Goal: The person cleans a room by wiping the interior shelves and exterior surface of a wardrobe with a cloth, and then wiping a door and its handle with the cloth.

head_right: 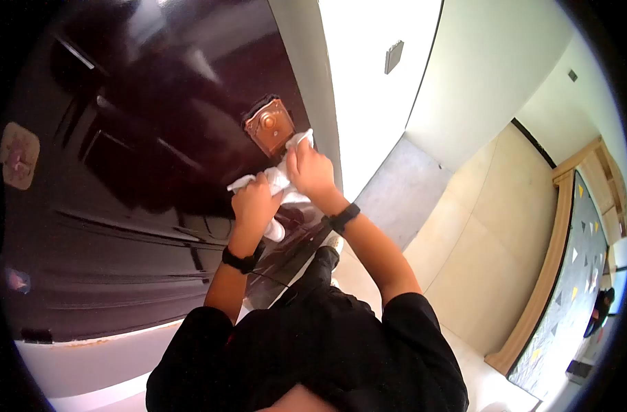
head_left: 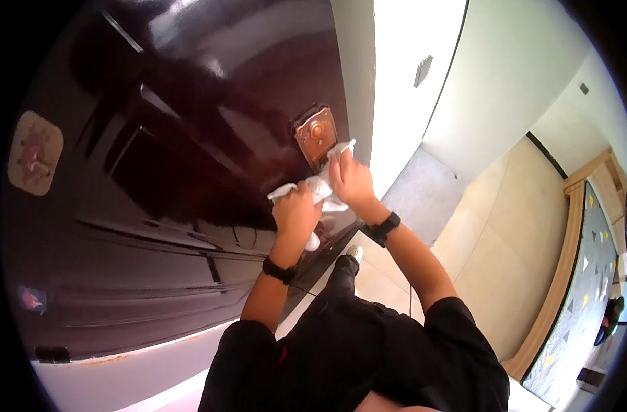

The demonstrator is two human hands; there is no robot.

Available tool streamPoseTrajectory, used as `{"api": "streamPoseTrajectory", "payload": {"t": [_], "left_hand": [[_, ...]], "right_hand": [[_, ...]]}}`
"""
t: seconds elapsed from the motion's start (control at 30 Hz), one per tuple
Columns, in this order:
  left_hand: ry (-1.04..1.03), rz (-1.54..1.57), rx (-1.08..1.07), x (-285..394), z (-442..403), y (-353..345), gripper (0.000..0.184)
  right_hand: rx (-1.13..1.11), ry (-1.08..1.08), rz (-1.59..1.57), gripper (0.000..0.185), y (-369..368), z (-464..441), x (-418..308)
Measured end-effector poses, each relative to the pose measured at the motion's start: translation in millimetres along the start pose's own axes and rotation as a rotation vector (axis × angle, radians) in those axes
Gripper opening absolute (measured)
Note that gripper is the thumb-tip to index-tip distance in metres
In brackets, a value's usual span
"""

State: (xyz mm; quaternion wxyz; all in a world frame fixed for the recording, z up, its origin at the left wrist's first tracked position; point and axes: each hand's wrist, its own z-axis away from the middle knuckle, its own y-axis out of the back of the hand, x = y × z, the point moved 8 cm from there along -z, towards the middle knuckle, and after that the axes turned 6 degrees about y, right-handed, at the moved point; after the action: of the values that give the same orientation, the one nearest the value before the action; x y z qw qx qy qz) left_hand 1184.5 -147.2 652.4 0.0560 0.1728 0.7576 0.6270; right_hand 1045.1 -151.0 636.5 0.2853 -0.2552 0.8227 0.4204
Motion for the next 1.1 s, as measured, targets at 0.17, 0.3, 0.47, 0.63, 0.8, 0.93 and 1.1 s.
{"api": "streamPoseTrajectory", "payload": {"t": [0.17, 0.3, 0.47, 0.63, 0.8, 0.93, 1.1], "left_hand": [[-0.095, 0.4, -0.2, -17, -16, -33, 0.056], [-0.03, 0.42, -0.195, -5, -20, -36, 0.054], [-0.495, 0.298, 0.179, 43, -36, -40, 0.016], [-0.485, 0.037, 1.08, 28, -10, -68, 0.063], [-0.144, 0.083, 0.413, 52, -78, -31, 0.022], [0.07, -0.127, 0.193, 71, -93, -31, 0.019], [0.1, 0.13, 0.611, 60, -40, -89, 0.034]], "right_hand": [[0.001, 0.023, -0.245, 0.021, -21, 7, 38], [-0.035, 0.142, -0.274, 0.016, -29, 14, 75], [0.2, 0.504, -0.427, 0.031, 8, -22, 84], [0.003, 0.426, -0.392, 0.052, 18, -85, 75], [-0.064, 0.26, -0.715, 0.049, -13, -128, 90], [-0.159, 0.216, -0.779, 0.022, -26, -134, 107], [-0.224, 0.159, -0.844, 0.02, -24, -134, 110]]}}
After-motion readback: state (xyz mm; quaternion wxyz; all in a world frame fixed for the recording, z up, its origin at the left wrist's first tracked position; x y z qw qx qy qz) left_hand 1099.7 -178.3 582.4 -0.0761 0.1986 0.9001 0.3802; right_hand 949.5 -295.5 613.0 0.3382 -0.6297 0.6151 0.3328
